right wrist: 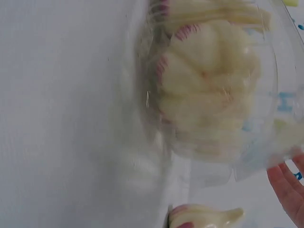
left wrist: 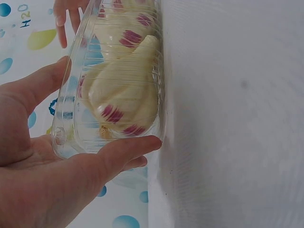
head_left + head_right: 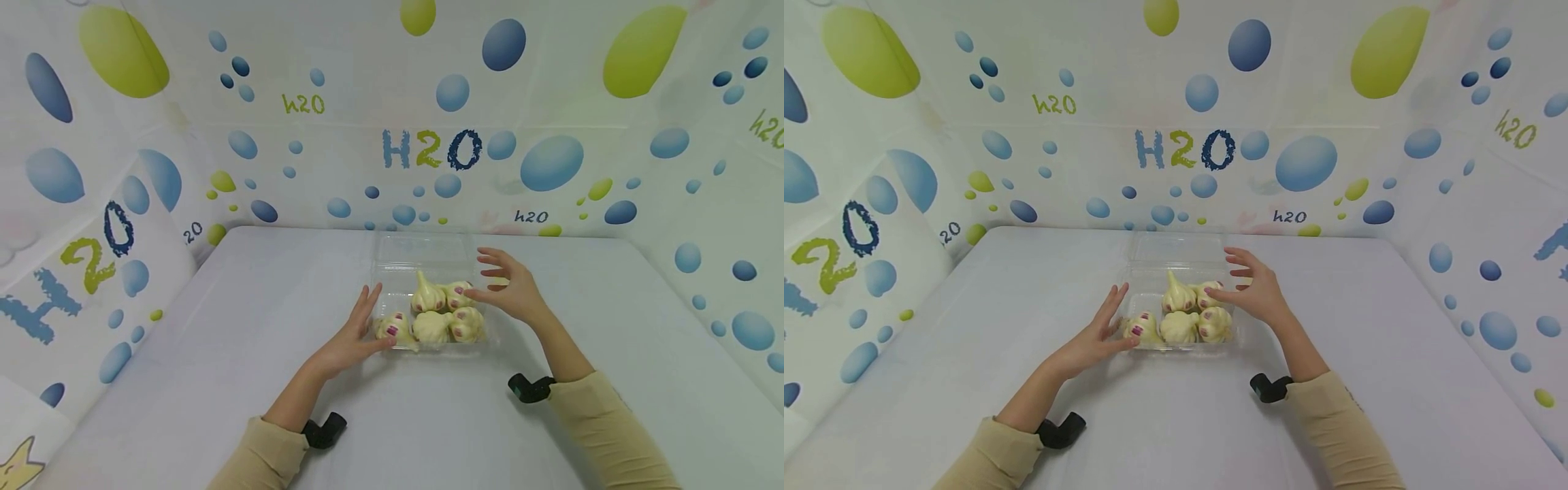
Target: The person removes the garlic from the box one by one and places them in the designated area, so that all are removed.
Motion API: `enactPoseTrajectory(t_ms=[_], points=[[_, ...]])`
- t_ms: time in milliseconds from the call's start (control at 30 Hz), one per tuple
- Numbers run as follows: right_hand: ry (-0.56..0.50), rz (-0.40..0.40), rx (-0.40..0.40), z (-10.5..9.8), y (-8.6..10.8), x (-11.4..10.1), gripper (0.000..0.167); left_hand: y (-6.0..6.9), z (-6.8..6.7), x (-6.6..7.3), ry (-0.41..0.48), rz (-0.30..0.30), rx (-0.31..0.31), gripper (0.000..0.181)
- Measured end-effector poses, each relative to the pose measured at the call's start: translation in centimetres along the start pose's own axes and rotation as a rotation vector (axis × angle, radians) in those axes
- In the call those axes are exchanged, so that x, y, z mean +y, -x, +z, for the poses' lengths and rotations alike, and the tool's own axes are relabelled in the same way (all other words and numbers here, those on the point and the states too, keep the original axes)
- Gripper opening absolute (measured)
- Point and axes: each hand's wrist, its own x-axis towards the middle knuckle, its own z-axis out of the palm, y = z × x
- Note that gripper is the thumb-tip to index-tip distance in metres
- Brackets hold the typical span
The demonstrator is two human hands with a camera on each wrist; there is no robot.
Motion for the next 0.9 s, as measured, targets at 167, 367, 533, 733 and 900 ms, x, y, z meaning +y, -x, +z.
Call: enactPoseTrajectory(t_ms=[167, 367, 533, 733, 900], points=[[-0.01, 0.006, -0.023, 0.9, -0.2, -0.4, 0.074, 0.0, 0.0, 0.0, -0.001, -0.008, 0.006, 0.092], [-0.036, -0.012, -0.043, 1.9, -0.6, -0.5, 0.073, 0.0, 0.0, 0.1, 0.005, -0.013, 0.006, 0.094], [-0.071, -0.014, -0.068, 2.7, -0.9, -0.9, 0.075, 0.0, -0.1, 0.2, -0.005, -0.012, 0.0, 0.093], [-0.066, -0.012, -0.088, 3.7, -1.2, -1.4, 0.076, 0.1, -0.3, 0.5, -0.002, 0.001, -0.002, 0.091], [-0.071, 0.02, -0.117, 4.4, -1.3, -1.2, 0.077, 0.1, -0.1, 0.4, 0.002, -0.017, -0.004, 0.091]])
